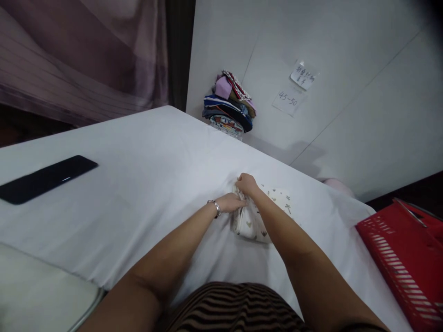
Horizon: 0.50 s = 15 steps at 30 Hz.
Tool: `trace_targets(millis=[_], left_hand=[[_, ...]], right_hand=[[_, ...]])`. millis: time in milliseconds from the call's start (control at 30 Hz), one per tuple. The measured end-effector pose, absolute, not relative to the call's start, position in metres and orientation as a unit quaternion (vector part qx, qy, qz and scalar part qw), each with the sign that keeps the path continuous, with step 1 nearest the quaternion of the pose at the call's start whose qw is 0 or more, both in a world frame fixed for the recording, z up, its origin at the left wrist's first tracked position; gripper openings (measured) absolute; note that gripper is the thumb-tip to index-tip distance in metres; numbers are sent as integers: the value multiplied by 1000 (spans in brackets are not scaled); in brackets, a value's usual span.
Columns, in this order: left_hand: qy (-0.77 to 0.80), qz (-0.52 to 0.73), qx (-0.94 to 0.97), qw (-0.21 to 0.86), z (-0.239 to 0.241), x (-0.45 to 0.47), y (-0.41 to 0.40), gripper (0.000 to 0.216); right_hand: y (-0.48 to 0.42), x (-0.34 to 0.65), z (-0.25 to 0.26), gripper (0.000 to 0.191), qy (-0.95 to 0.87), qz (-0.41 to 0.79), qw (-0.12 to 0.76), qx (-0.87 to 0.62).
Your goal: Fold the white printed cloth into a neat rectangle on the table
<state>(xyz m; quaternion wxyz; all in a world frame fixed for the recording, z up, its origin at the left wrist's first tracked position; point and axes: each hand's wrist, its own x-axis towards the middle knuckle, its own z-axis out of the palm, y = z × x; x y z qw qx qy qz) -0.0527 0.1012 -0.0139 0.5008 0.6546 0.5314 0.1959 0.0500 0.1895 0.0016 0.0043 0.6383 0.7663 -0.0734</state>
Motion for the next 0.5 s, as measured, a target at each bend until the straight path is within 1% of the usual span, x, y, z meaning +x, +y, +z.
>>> trace_targets(millis=[133,267,433,500], left_hand=[[515,187,658,517,-9,-54,78,46],[514,205,630,545,-13,-55,53,46],[478,278,482,679,-12,-49,22,37],[457,305,438,711,-12,-45,11,36]], right_hand=[[190,49,5,20,767,-85,10,635],[190,49,6,26,765,-97,10,636],[191,52,6,38,768,-103,9,632],[190,51,6,39,775,-97,11,625]])
